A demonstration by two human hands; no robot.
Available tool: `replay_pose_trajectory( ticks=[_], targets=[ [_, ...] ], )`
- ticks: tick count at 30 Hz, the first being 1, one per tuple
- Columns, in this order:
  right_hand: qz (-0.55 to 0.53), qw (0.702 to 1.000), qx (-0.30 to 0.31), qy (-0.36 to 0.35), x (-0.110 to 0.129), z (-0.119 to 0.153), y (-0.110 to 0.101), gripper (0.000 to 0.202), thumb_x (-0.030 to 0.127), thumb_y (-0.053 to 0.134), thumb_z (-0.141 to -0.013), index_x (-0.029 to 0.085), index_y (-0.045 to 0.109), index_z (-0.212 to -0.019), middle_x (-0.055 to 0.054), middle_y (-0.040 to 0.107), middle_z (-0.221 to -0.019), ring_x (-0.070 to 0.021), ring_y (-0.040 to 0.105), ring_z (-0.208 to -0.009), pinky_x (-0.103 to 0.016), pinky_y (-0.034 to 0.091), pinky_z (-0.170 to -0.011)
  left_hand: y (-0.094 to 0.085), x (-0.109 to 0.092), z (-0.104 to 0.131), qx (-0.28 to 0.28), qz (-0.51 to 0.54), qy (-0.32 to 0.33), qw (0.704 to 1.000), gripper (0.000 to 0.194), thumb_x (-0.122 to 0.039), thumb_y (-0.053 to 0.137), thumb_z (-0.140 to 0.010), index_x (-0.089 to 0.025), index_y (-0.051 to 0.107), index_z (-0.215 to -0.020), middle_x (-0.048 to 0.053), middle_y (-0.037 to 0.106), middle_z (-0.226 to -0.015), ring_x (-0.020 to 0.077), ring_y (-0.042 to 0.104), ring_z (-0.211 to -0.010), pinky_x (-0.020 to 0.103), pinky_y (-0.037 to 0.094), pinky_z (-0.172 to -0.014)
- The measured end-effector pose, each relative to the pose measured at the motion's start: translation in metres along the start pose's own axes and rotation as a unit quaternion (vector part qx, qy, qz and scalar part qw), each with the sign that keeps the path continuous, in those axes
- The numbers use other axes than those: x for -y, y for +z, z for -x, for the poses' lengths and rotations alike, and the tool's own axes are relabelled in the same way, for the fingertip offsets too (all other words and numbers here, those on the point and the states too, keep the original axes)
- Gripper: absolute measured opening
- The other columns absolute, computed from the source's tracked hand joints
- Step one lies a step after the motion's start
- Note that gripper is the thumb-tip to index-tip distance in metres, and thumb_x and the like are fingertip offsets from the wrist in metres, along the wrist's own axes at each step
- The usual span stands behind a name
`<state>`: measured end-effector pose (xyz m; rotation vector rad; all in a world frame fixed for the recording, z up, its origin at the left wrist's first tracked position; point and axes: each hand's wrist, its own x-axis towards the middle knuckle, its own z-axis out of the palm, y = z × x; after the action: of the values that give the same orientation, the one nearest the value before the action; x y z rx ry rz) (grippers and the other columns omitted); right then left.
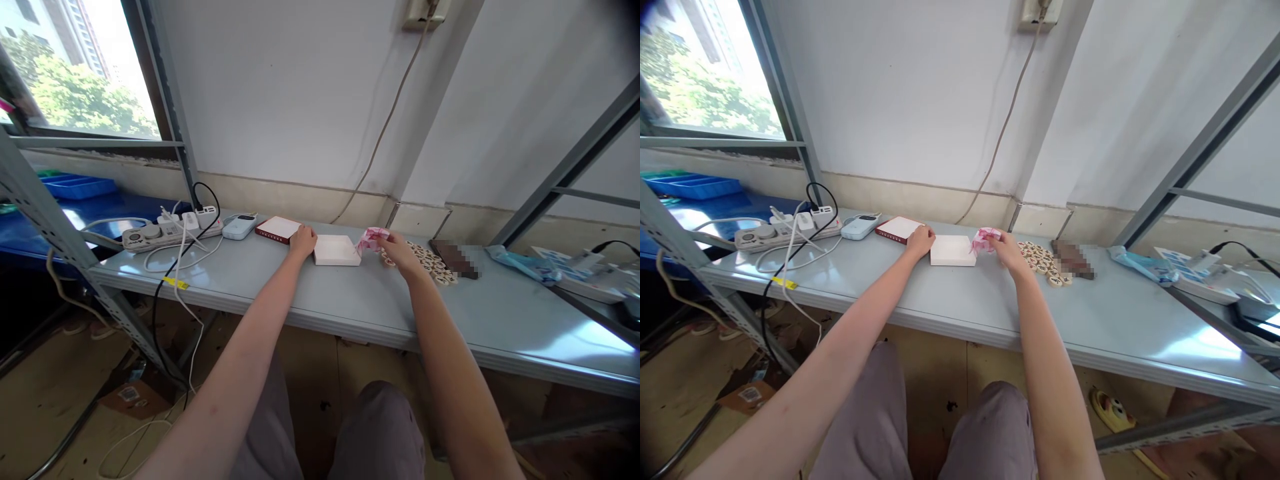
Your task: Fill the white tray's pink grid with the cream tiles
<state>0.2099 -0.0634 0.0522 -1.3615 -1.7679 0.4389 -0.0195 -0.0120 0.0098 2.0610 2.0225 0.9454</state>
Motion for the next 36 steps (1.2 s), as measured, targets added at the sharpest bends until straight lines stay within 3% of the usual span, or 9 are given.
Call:
replay_pose_trajectory(
  ticks=[6, 10, 13, 16, 19, 25, 29, 32, 36],
  targets=[
    [0.168, 0.984, -0.052, 0.031, -0.0088, -0.0052, 0.0026, 0.037, 0.026, 0.033, -0.078, 0.021, 0.066, -0.093, -0.008, 0.065, -0.094, -0.0288, 0.051, -0.097, -0.052, 0.03, -0.091, 0.0019, 0.0009, -0.0018, 0.001, -0.004, -0.006, 1.0, 0.023, -0.019, 0.038, -0.083, -0.017, 0.059, -0.091, 0.011, 0.059, -0.104, 0.0215, 0.055, -0.096, 0.031, 0.041, -0.082],
    [0.223, 0.972, -0.072, 0.024, -0.0098, -0.0021, 0.0028, 0.038, 0.027, 0.031, -0.079, 0.024, 0.067, -0.088, -0.007, 0.059, -0.112, -0.0321, 0.045, -0.109, -0.06, 0.023, -0.093, 0.0025, 0.0012, -0.0029, 0.004, -0.015, -0.009, 1.0, 0.023, -0.019, 0.039, -0.083, -0.018, 0.06, -0.092, 0.009, 0.06, -0.104, 0.0199, 0.056, -0.095, 0.029, 0.041, -0.081],
    [0.234, 0.968, -0.086, 0.013, -0.0092, -0.0012, 0.0012, 0.033, 0.03, 0.036, -0.078, 0.024, 0.068, -0.083, -0.006, 0.057, -0.117, -0.0329, 0.043, -0.111, -0.06, 0.023, -0.094, 0.0025, 0.0012, -0.003, 0.005, -0.017, -0.005, 1.0, 0.022, -0.019, 0.039, -0.083, -0.018, 0.06, -0.092, 0.01, 0.06, -0.104, 0.0204, 0.056, -0.096, 0.029, 0.041, -0.081],
    [0.251, 0.966, -0.046, 0.033, -0.0059, -0.0014, -0.0012, 0.03, 0.025, 0.038, -0.074, 0.021, 0.068, -0.076, -0.008, 0.066, -0.092, -0.0295, 0.054, -0.094, -0.052, 0.032, -0.088, 0.0021, 0.0007, -0.0027, 0.001, -0.015, -0.003, 1.0, 0.023, -0.019, 0.038, -0.084, -0.017, 0.06, -0.092, 0.011, 0.06, -0.103, 0.0213, 0.057, -0.095, 0.03, 0.042, -0.08],
    [0.255, 0.965, -0.018, 0.059, -0.0026, -0.0009, -0.0027, 0.028, 0.02, 0.039, -0.069, 0.019, 0.067, -0.074, -0.009, 0.066, -0.074, -0.0247, 0.058, -0.076, -0.036, 0.041, -0.072, 0.0011, 0.0, -0.002, 0.001, -0.015, -0.006, 1.0, 0.024, -0.02, 0.037, -0.084, -0.017, 0.06, -0.093, 0.011, 0.061, -0.103, 0.0215, 0.056, -0.095, 0.03, 0.042, -0.08],
    [0.276, 0.96, 0.008, 0.042, -0.0048, 0.0004, -0.003, 0.03, 0.018, 0.038, -0.066, 0.018, 0.066, -0.076, -0.009, 0.064, -0.072, -0.0199, 0.056, -0.068, -0.027, 0.035, -0.057, -0.0007, -0.0013, -0.0008, 0.007, -0.015, -0.001, 1.0, 0.025, -0.021, 0.037, -0.085, -0.017, 0.06, -0.093, 0.011, 0.061, -0.104, 0.0215, 0.056, -0.097, 0.031, 0.041, -0.081],
    [0.162, 0.985, 0.034, 0.043, -0.0064, -0.002, -0.005, 0.031, 0.023, 0.036, -0.07, 0.014, 0.065, -0.078, -0.006, 0.061, -0.066, -0.016, 0.051, -0.057, -0.025, 0.033, -0.051, -0.001, -0.0018, -0.0009, 0.01, -0.017, -0.007, 1.0, 0.025, -0.021, 0.038, -0.085, -0.017, 0.06, -0.095, 0.011, 0.061, -0.103, 0.021, 0.056, -0.097, 0.03, 0.041, -0.082],
    [0.131, 0.986, 0.105, 0.021, -0.0071, -0.002, -0.0038, 0.033, 0.026, 0.035, -0.074, 0.013, 0.064, -0.084, -0.006, 0.062, -0.07, -0.0156, 0.052, -0.058, -0.025, 0.036, -0.052, -0.0003, -0.0012, -0.0014, 0.014, -0.012, -0.002, 1.0, 0.024, -0.02, 0.038, -0.084, -0.017, 0.06, -0.094, 0.01, 0.061, -0.102, 0.0213, 0.056, -0.097, 0.03, 0.041, -0.081],
    [0.298, 0.947, 0.12, 0.024, -0.0085, 0.0017, 0.0025, 0.032, 0.02, 0.039, -0.075, 0.016, 0.065, -0.093, -0.01, 0.065, -0.095, -0.0205, 0.057, -0.082, -0.028, 0.039, -0.067, 0.0021, -0.0002, -0.0015, 0.004, -0.016, 0.004, 1.0, 0.023, -0.02, 0.038, -0.084, -0.018, 0.059, -0.09, 0.01, 0.061, -0.102, 0.0224, 0.056, -0.097, 0.032, 0.041, -0.08]
  ],
)
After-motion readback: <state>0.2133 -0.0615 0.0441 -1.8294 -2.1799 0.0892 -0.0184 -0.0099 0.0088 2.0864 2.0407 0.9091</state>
